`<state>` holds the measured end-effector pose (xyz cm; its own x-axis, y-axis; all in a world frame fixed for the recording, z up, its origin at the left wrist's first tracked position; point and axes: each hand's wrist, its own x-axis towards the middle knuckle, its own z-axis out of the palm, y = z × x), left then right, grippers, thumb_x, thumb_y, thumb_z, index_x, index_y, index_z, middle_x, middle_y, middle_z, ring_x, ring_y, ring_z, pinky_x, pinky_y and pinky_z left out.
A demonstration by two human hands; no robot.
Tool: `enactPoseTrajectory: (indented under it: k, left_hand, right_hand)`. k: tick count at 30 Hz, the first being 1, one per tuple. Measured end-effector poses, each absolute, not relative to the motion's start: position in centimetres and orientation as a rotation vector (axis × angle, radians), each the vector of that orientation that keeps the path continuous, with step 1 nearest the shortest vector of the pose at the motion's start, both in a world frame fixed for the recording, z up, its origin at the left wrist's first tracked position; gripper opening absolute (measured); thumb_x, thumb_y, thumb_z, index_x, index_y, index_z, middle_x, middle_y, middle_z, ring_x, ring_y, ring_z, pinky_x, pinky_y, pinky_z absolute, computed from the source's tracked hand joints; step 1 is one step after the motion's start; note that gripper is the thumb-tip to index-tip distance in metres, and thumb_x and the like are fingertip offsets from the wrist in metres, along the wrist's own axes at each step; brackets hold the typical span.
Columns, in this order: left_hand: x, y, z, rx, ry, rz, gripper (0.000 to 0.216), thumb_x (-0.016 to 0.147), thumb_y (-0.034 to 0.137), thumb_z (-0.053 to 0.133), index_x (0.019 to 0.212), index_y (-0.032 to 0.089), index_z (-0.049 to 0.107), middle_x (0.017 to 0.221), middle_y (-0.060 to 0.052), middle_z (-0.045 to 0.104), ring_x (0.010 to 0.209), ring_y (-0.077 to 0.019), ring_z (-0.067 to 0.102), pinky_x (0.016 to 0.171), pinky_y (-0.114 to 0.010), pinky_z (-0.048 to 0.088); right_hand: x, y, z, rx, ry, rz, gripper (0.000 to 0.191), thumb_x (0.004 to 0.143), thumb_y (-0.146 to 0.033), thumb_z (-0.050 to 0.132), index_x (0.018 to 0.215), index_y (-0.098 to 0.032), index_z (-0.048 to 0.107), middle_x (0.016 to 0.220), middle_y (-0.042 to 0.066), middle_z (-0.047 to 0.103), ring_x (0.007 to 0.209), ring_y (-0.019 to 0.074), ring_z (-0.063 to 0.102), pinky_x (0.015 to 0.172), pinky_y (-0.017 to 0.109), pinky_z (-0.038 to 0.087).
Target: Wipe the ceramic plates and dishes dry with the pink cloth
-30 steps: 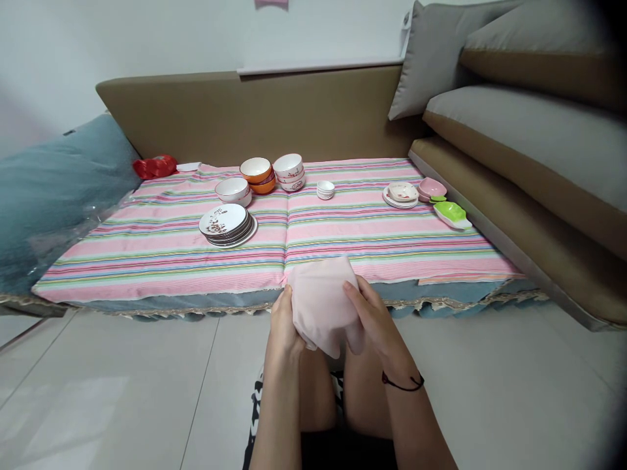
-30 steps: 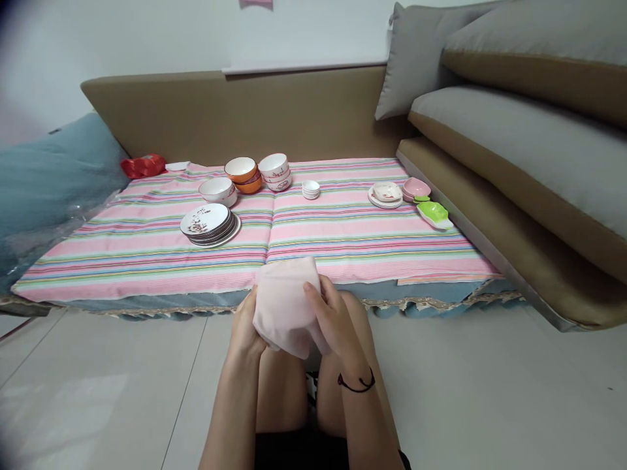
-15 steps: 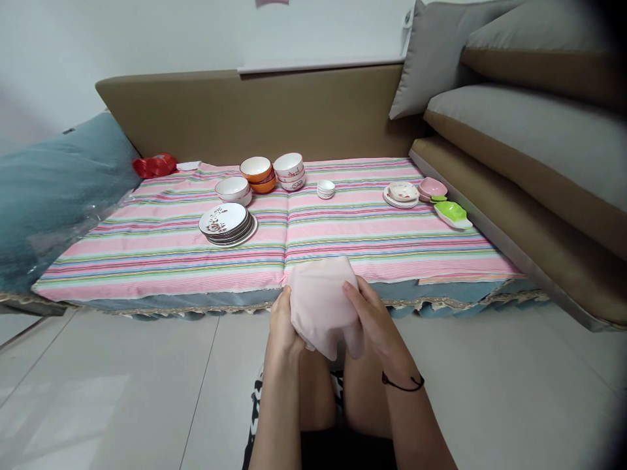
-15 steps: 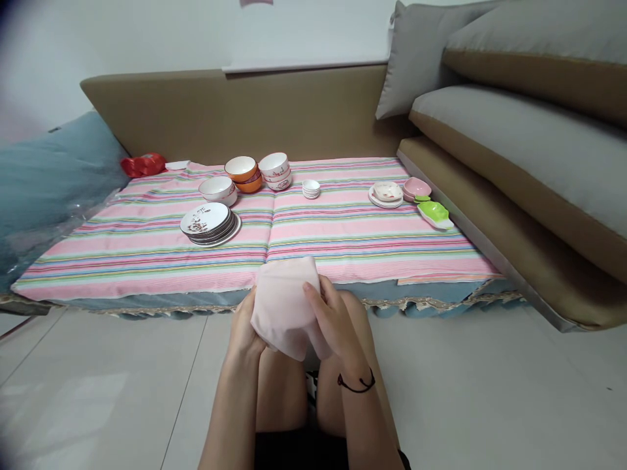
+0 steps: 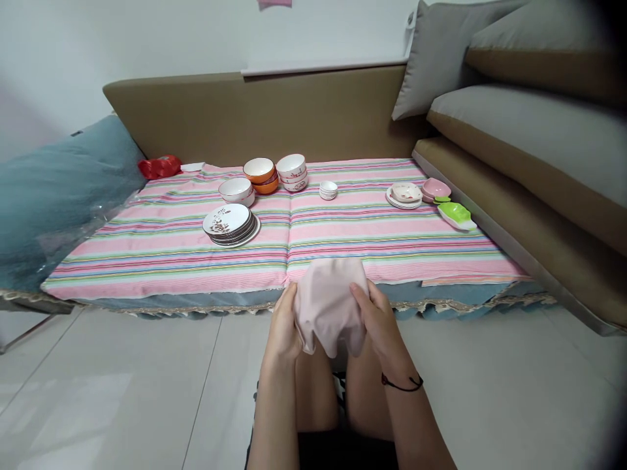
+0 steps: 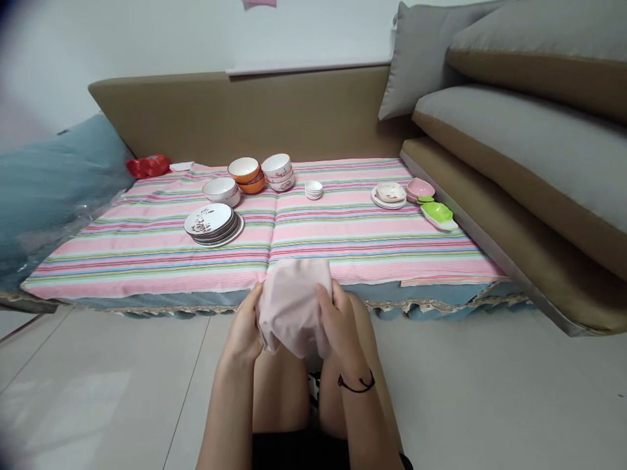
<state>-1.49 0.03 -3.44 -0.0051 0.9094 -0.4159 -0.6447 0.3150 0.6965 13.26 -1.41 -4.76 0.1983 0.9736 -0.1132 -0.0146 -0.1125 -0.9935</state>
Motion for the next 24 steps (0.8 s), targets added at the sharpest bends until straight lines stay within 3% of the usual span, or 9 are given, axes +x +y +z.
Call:
enactPoseTrajectory:
  k: [3,7,10,12,15,20,22,24]
  left_hand:
    - [-2.0,-0.3,-2.5,0.393,0.851,1.200,0.036,0.076,0.042,0.067,0.098,0.014,0.068,0.097,-0.007,0.070,0.089,-0.0195,0.063,0.076,-0.025,0.047]
    - [-2.5,-1.1,-1.0,0.621,0.865,1.132,0.031,0.076,0.035,0.068,0.102,0.017,0.068,0.101,-0.006,0.068,0.092,-0.0186,0.061,0.077,-0.023,0.046]
    - [-2.6,-1.4,-0.5,0.760,1.003,1.098,0.031,0.065,0.026,0.077,0.094,0.017,0.069,0.086,-0.005,0.069,0.074,-0.0168,0.061,0.061,-0.021,0.045]
    - [-2.7,-1.4,-0.7,0.824,1.143,1.132,0.025,0.061,0.022,0.079,0.083,0.017,0.070,0.076,-0.003,0.068,0.053,-0.0112,0.054,0.046,-0.019,0.036]
    - [-2.8,-1.5,-0.7,0.945,1.309,1.207,0.014,0.064,0.023,0.076,0.075,0.017,0.070,0.080,-0.003,0.069,0.041,-0.0056,0.040,0.038,-0.019,0.026]
    - [-3.0,-2.4,1.2,1.134,0.995,0.935,0.023,0.075,0.030,0.067,0.093,0.017,0.073,0.089,-0.012,0.071,0.046,-0.0136,0.056,0.056,-0.029,0.046]
    - [-3.1,-2.4,1.4,1.023,0.893,0.923,0.027,0.077,0.034,0.065,0.093,0.014,0.072,0.086,-0.014,0.071,0.041,-0.0139,0.055,0.059,-0.034,0.048]
    - [-3.2,-2.0,1.0,0.937,0.967,1.091,0.024,0.076,0.035,0.067,0.085,0.014,0.071,0.085,-0.013,0.071,0.044,-0.0127,0.054,0.057,-0.031,0.047]
  right_hand:
    - [13.4,-1.2,-5.8,-1.469,-1.026,1.023,0.035,0.082,-0.050,0.053,0.092,-0.017,0.060,0.075,0.001,0.058,0.070,0.0180,0.051,0.060,0.027,0.040]
    - [13.5,-1.0,-6.5,-1.526,-1.054,0.920,0.032,0.080,-0.047,0.056,0.091,-0.017,0.061,0.075,0.003,0.062,0.072,0.0202,0.054,0.062,0.028,0.041]
    - [13.5,-0.9,-6.7,-1.570,-1.075,0.845,0.032,0.080,-0.046,0.054,0.089,-0.016,0.061,0.076,0.004,0.063,0.072,0.0210,0.054,0.064,0.030,0.041]
    - [13.6,-0.8,-6.8,-1.605,-1.101,0.808,0.032,0.080,-0.046,0.053,0.087,-0.016,0.060,0.076,0.005,0.062,0.072,0.0212,0.054,0.064,0.030,0.040]
    - [13.7,-0.8,-6.9,-1.667,-1.165,0.765,0.032,0.081,-0.047,0.050,0.082,-0.016,0.059,0.070,0.004,0.059,0.067,0.0198,0.051,0.061,0.030,0.038]
    - [13.4,-1.0,-6.2,-1.642,-1.193,0.931,0.032,0.077,-0.048,0.054,0.078,-0.017,0.059,0.066,0.002,0.057,0.061,0.0168,0.047,0.055,0.028,0.037]
    - [13.3,-1.2,-5.8,-1.560,-1.153,1.061,0.030,0.075,-0.048,0.057,0.077,-0.018,0.058,0.066,0.001,0.058,0.059,0.0161,0.047,0.051,0.027,0.038]
    - [13.1,-1.3,-5.5,-1.502,-1.123,1.071,0.028,0.073,-0.047,0.060,0.076,-0.018,0.058,0.065,0.001,0.058,0.056,0.0160,0.048,0.049,0.027,0.040]
